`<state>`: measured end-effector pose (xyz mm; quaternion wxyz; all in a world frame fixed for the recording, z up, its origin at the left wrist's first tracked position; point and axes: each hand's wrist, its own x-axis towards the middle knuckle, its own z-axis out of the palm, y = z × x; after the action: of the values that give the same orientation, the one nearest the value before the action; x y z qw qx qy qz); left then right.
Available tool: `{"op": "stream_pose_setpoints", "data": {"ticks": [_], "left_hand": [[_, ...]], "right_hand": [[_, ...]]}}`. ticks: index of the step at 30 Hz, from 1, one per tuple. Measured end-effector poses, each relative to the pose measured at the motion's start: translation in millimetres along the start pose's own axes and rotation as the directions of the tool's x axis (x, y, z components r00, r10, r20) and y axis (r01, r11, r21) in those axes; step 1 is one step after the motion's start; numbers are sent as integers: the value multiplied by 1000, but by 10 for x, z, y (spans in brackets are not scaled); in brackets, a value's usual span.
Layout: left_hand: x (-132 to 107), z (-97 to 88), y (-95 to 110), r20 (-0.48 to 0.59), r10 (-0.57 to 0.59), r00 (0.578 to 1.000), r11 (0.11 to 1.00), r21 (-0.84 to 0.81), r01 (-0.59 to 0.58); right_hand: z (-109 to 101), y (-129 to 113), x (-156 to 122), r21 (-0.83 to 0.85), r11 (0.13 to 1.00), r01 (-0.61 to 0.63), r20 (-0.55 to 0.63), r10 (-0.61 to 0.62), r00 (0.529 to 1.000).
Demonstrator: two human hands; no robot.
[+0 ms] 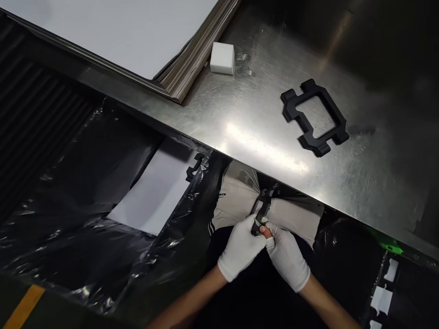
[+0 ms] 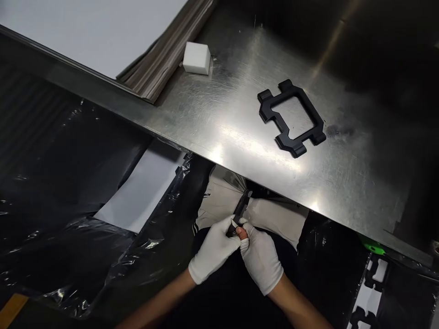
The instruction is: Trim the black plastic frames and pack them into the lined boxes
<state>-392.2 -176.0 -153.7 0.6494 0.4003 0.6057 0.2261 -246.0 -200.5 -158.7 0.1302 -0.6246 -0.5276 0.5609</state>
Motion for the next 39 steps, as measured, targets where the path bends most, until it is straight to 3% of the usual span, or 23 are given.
{"op": "stream_pose_setpoints", "data": {"ticks": [5, 8, 11, 15, 18, 20, 22, 24, 25, 26, 27, 29, 31, 34, 37, 39], "left_hand": [[-32, 37, -26, -45, -10, 999, 996, 90, 14], [-42, -15, 11, -18, -6, 1000, 999, 52, 7], [-18, -190, 129, 108, -16, 994, 998, 70, 8], [63, -507, 335, 318, -21, 948, 959, 274, -71], [127, -677, 434, 421, -32, 907, 924, 358, -133], [126, -737, 452, 323, 30, 946, 892, 418, -172], [65, -751, 428, 45, 218, 975, 840, 500, -211], [-44, -711, 369, -242, 354, 903, 839, 509, -193], [-100, -668, 332, -326, 338, 883, 870, 466, -162], [-148, -609, 296, -360, 272, 892, 911, 394, -119], [-181, -538, 264, -343, 178, 922, 950, 304, -70], [-189, -374, 224, -207, 0, 978, 994, 103, 22], [-128, -223, 221, -104, -83, 991, 991, -115, 71], [8, -108, 264, -108, -138, 985, 930, -355, 91], [93, -134, 287, -40, -173, 984, 944, -291, 154], [103, -175, 263, -6, -163, 987, 987, -8, 163]], "right_hand": [[16, 3, 1, -19, 1000, -23, -62, 22, 998], [-96, 15, -48, -16, 999, 28, 21, -28, 999], [-339, -7, -109, -6, 993, 119, 117, -117, 986], [-689, -93, -25, -102, 970, 220, -113, -231, 966], [-810, -116, 160, -214, 942, 257, -3, -264, 965], [-806, -78, 265, -210, 956, 207, 39, -203, 978], [-748, -10, 320, -127, 985, 118, -49, -125, 991], [-649, 53, 329, 28, 999, 40, -169, -34, 985], [-587, 71, 323, 116, 993, 13, -212, 12, 977], [-519, 74, 312, 196, 981, -1, -240, 49, 970], [-446, 62, 298, 264, 964, -8, -252, 77, 965], [-298, 0, 262, 350, 937, -16, -225, 101, 969], [-177, -85, 211, 346, 938, -16, -143, 69, 987], [-126, -151, 96, 268, 960, 82, -3, -84, 996], [-242, -81, -40, 314, 937, 156, -12, -160, 987], [-353, 16, -109, 348, 929, 123, -85, -100, 991]]}}
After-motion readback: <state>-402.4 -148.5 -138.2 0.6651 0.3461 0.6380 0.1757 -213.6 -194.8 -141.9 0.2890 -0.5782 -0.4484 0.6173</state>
